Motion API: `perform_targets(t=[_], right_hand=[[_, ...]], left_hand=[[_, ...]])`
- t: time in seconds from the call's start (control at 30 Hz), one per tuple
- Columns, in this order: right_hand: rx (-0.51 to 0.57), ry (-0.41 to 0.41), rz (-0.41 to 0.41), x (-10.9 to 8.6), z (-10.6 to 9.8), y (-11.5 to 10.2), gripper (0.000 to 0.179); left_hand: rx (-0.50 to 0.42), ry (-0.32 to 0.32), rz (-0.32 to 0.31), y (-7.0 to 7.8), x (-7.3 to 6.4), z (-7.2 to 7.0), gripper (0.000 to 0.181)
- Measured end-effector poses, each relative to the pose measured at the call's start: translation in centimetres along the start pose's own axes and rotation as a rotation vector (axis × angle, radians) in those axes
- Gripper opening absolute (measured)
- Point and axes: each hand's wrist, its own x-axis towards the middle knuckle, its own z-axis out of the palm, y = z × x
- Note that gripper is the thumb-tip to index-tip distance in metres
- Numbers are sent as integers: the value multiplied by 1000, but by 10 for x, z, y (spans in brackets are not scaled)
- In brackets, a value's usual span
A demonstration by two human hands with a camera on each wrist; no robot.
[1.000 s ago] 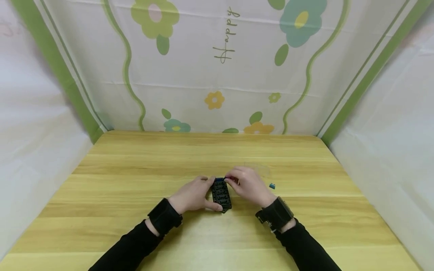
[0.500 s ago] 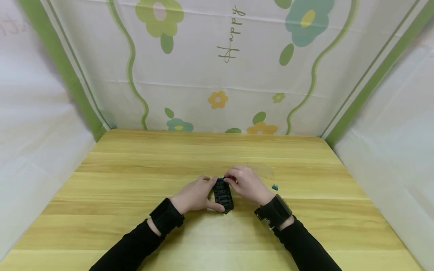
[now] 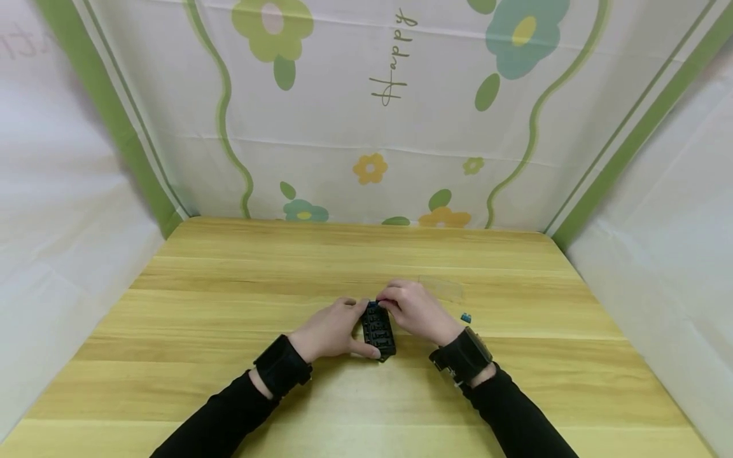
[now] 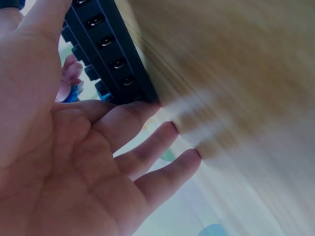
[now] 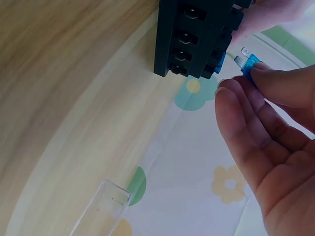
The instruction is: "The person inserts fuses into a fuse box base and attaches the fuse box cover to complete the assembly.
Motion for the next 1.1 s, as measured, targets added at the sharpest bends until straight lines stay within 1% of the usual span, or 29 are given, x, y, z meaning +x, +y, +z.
perform_targets(t=[0.23, 0.37, 0.53, 0.73, 1.1], right_hand=[[22, -43, 4, 2, 2, 0, 9], [12, -57, -2, 4, 3, 1, 8], [1, -70, -11, 5, 3, 1, 6], [19, -97, -8, 7, 3, 1, 6], [41, -101, -7, 9, 6, 4, 8]], left_hand=[[3, 3, 16, 1, -1, -2, 102], [4, 8, 23, 1, -1, -1, 102], [12, 14, 24, 0, -1, -1, 103], [16, 12, 24, -1, -1, -1, 103], [5, 13, 33, -1, -1, -2, 102]])
